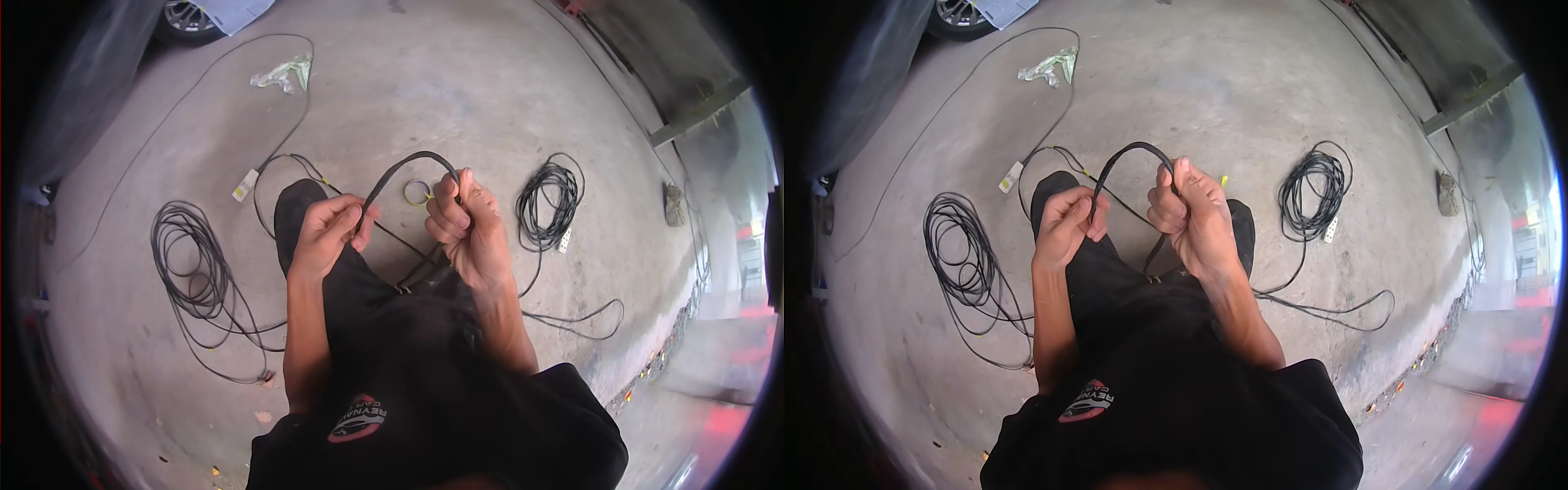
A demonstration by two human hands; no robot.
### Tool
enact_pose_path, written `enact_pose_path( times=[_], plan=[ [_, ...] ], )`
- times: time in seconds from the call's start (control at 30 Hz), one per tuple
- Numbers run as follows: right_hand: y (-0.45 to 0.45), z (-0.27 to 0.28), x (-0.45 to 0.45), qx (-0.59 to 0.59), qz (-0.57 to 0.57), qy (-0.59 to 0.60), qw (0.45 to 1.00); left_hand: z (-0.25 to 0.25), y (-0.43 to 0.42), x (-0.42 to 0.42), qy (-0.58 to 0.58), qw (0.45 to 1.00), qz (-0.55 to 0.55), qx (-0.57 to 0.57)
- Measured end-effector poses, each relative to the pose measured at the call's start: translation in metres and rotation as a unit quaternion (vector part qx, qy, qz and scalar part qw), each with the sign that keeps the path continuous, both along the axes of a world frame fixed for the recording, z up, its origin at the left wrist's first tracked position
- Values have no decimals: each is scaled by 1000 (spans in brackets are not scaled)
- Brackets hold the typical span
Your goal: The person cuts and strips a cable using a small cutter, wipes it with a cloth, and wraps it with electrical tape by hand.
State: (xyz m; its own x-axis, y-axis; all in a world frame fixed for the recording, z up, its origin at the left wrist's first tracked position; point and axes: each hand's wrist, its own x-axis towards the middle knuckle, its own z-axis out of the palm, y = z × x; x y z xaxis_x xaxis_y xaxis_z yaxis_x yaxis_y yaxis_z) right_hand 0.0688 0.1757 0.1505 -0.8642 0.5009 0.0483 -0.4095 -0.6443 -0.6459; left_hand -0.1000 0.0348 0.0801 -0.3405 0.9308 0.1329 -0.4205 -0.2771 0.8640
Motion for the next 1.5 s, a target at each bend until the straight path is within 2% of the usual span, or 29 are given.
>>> enact_pose_path(
  times=[0.13,0.23,0.27,0.37,0.47,0.57,0.6,0.67,0.7,0.77,0.83,0.9,1.0,1.1,1.17,1.27,1.33,1.4,1.47,1.5],
  plan=[
    [12,-7,12,41,-8,-27,999,-5,-3,-1,42,996,73,11],
    [14,-4,15,120,-41,-87,988,14,2,-3,179,969,171,-4],
    [11,-5,19,146,-61,-114,981,6,8,-7,202,961,188,15],
    [-2,-1,26,318,-111,-172,926,5,24,-14,435,852,286,-59],
    [-23,-17,27,343,-98,-186,915,-1,50,-18,488,799,347,-51],
    [-42,-27,23,346,-76,-224,908,-15,75,-17,434,815,383,-35],
    [-47,-29,21,348,-73,-235,905,-12,80,-11,367,853,369,-32],
    [-59,-26,17,269,-38,-264,926,4,90,3,220,915,337,-23],
    [-64,-25,15,230,-22,-277,932,9,96,7,167,927,337,10],
    [-71,-30,14,264,0,-302,916,17,107,12,59,938,332,77],
    [-78,-31,13,281,2,-307,909,23,113,10,21,941,321,109],
    [-81,-41,13,308,-79,-307,897,29,121,7,-21,934,317,164],
    [-78,-36,8,336,-182,-300,874,45,131,5,-22,936,288,201],
    [-66,-35,-1,373,-234,-251,862,68,148,3,-31,935,255,247],
    [-58,-25,-4,376,-232,-241,864,82,155,2,-32,936,238,258],
    [-56,-12,-5,374,-238,-222,868,82,163,-7,36,938,220,265],
    [-55,-7,-4,370,-245,-215,870,74,160,-23,206,948,189,150],
    [-48,-10,-3,360,-259,-214,870,47,156,-40,335,921,183,74],
    [-37,-20,3,350,-257,-251,865,21,132,-50,346,905,246,-18],
    [-34,-27,5,339,-255,-270,864,15,115,-43,238,940,242,-36]
  ],
)
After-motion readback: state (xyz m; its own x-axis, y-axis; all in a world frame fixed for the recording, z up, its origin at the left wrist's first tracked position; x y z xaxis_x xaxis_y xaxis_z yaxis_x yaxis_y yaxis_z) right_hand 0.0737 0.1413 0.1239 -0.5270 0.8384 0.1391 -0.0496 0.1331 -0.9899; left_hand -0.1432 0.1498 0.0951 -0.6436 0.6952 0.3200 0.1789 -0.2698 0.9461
